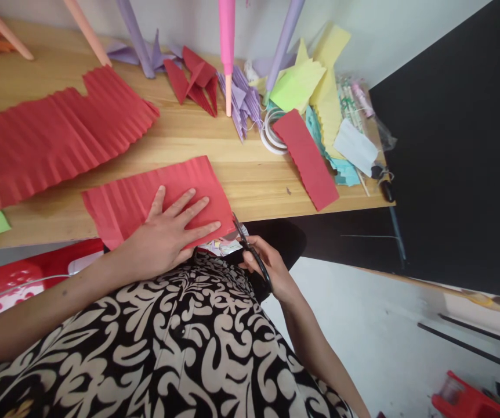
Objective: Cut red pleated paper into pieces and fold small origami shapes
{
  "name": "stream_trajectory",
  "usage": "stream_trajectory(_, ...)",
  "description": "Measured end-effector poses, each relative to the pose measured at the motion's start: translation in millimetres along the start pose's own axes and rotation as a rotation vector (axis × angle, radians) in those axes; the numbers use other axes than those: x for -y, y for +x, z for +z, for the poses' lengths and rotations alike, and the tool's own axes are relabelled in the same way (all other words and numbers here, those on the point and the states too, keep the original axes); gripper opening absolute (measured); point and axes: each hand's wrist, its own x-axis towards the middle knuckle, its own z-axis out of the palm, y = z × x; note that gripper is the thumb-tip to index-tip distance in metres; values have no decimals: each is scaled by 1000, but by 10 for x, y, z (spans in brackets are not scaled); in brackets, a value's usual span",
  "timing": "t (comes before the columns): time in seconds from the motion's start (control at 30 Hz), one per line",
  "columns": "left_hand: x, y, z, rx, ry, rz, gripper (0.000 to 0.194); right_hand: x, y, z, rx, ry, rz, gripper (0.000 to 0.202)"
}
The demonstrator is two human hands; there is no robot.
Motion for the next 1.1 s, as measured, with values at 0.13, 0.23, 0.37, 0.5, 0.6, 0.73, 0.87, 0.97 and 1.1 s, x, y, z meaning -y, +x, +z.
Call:
stream_trajectory(0.13,2,0,8,-7,-3,-1,52,-3,-6,-7,14,4,-3,46)
stream_trajectory(0.23,4,-3,15,-17,-7,5,52,-21,12,5,18,4,-10,46)
stream_trajectory(0.37,6,-9,7,-11,-10,8,52,-30,61,20,27,7,-32,45)
stream_trajectory(0.5,6,-11,1,-8,-7,8,54,2,79,29,35,9,-30,46)
stream_trajectory(0.6,4,-11,7,-14,0,6,54,15,65,32,25,0,-31,45)
stream_trajectory(0.73,2,-11,14,-9,19,2,52,13,75,59,13,9,-43,44)
stream_trajectory(0.87,2,-12,19,-9,28,4,51,27,119,105,-35,-12,-42,46)
stream_trajectory(0.97,-6,-8,20,-10,31,0,52,20,137,105,-60,-28,-48,46)
stream_trajectory(1.1,-32,15,11,1,34,-5,58,-22,124,65,-51,-14,-57,44)
